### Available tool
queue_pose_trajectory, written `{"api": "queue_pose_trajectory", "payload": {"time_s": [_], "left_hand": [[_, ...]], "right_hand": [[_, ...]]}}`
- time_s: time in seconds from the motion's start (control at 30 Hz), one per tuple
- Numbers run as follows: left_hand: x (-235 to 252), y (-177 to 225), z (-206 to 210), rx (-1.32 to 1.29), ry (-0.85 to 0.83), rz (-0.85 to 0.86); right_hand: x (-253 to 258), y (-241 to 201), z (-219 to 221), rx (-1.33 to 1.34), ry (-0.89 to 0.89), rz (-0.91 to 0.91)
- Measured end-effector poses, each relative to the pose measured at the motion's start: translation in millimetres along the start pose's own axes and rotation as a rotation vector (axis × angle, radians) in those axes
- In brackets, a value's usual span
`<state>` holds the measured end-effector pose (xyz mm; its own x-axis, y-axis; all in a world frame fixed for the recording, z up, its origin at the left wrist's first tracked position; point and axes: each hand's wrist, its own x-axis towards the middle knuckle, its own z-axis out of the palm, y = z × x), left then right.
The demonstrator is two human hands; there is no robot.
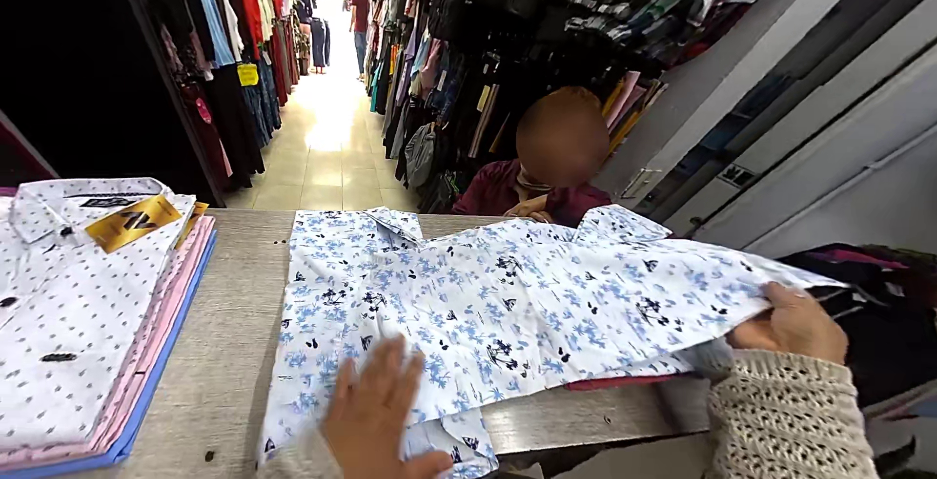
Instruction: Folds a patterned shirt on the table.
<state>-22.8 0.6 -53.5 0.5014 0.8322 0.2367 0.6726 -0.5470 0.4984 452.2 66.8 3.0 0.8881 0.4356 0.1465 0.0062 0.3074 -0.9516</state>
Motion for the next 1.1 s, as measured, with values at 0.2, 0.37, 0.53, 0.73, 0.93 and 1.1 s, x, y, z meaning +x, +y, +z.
{"api": "queue_pose_trajectory", "payload": {"time_s": [0.2, 0.37, 0.53, 0.73, 0.93, 1.1], "left_hand": [[-8, -2, 25, 0.052, -0.086, 0.231], [-24, -8, 24, 0.012, -0.102, 0.306], [-45, -16, 12, -0.138, -0.161, 0.247], [-25, -34, -17, -0.138, 0.202, 0.158], [8, -52, 6, -0.061, 0.157, 0.025], [2, -58, 13, -0.052, 0.197, 0.037]], "right_hand": [[-91, -40, 39, -0.166, -0.401, -0.693], [-250, 11, 94, -0.706, -1.178, -0.975], [-272, 52, 81, -0.757, -1.568, -0.829], [-273, 12, 35, -0.468, -1.503, -0.639], [-267, 19, 6, -0.723, -1.062, -0.317], [-225, 36, -23, -0.816, -0.584, -0.542]]}}
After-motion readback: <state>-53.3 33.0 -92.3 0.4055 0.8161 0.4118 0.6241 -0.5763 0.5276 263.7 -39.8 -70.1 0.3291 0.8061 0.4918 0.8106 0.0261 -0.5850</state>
